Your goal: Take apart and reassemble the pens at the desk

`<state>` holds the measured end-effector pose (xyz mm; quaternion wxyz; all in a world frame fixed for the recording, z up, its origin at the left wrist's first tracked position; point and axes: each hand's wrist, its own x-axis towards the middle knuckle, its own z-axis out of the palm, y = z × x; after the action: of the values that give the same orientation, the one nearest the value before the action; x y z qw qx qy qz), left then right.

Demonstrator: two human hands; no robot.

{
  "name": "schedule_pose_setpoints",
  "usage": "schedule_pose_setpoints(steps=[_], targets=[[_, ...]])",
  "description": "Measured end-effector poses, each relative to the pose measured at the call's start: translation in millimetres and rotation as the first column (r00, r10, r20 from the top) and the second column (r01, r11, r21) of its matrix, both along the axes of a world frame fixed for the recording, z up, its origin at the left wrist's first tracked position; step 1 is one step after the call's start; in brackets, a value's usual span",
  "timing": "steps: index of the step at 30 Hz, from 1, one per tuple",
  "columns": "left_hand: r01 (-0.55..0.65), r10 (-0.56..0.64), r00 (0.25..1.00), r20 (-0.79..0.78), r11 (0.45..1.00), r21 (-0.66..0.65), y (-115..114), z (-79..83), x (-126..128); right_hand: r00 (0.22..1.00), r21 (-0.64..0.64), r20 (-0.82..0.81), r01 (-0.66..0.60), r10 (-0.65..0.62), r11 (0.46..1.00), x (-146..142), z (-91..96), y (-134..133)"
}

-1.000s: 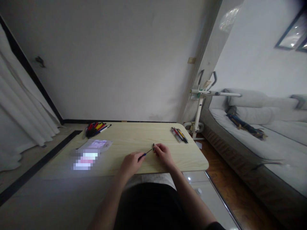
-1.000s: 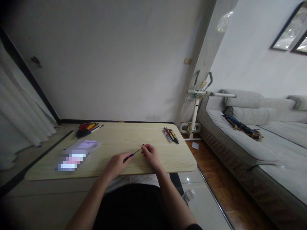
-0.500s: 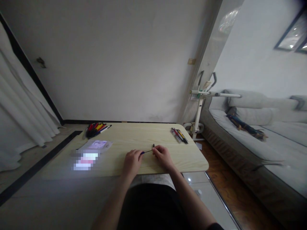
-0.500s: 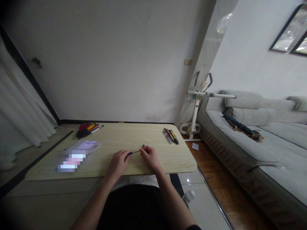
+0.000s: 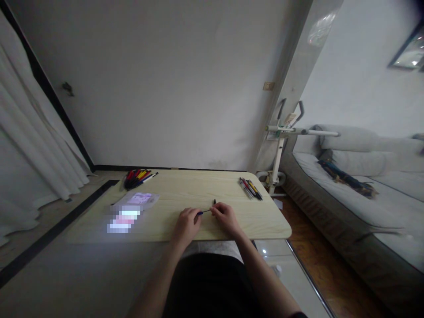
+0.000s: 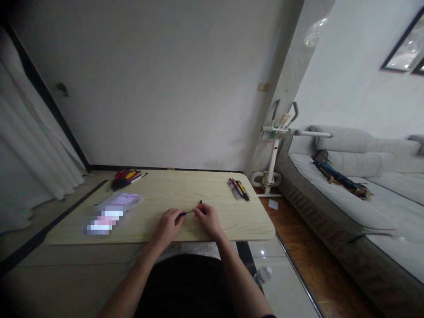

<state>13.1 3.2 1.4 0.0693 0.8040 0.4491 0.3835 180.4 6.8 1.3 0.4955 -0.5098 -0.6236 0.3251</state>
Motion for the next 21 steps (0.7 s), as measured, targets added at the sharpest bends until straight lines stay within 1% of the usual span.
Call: schedule_pose_setpoints(steps=[9, 12, 15, 18, 21], targets=[[0.0, 0.0, 0.999, 0.032, 1.0, 0.007, -0.1, -0.2, -0.3, 1.0, 0.002, 0.016, -0.009, 0.009, 1.0, 0.7, -0.9, 0.6], [-0.001, 0.001, 0.999, 0.039, 1.0, 0.007, -0.8, 0.4, 0.2, 0.999, -0.009, 0.043, 0.003, -0.003, 1.0, -0.1, 0.3, 0.1], [0.002, -0.002, 0.999, 0.041, 1.0, 0.0, -1.6, 1.3, 0.0, 0.998, 0.018, 0.057, 0.036, -0.037, 0.999, 0.0, 2.9, -0.8], [0.001, 0.0, 0.999, 0.034, 1.0, -0.01, -1.9, 1.6, -0.5, 0.994, 0.049, -0.034, 0.11, -0.108, 0.993, 4.0, 3.7, -0.1], [-0.019, 0.019, 0.999, 0.035, 1.0, -0.002, -1.5, 0.4, -0.9, 0.968, 0.025, -0.146, 0.211, -0.205, 0.977, 12.8, 0.7, 4.4]])
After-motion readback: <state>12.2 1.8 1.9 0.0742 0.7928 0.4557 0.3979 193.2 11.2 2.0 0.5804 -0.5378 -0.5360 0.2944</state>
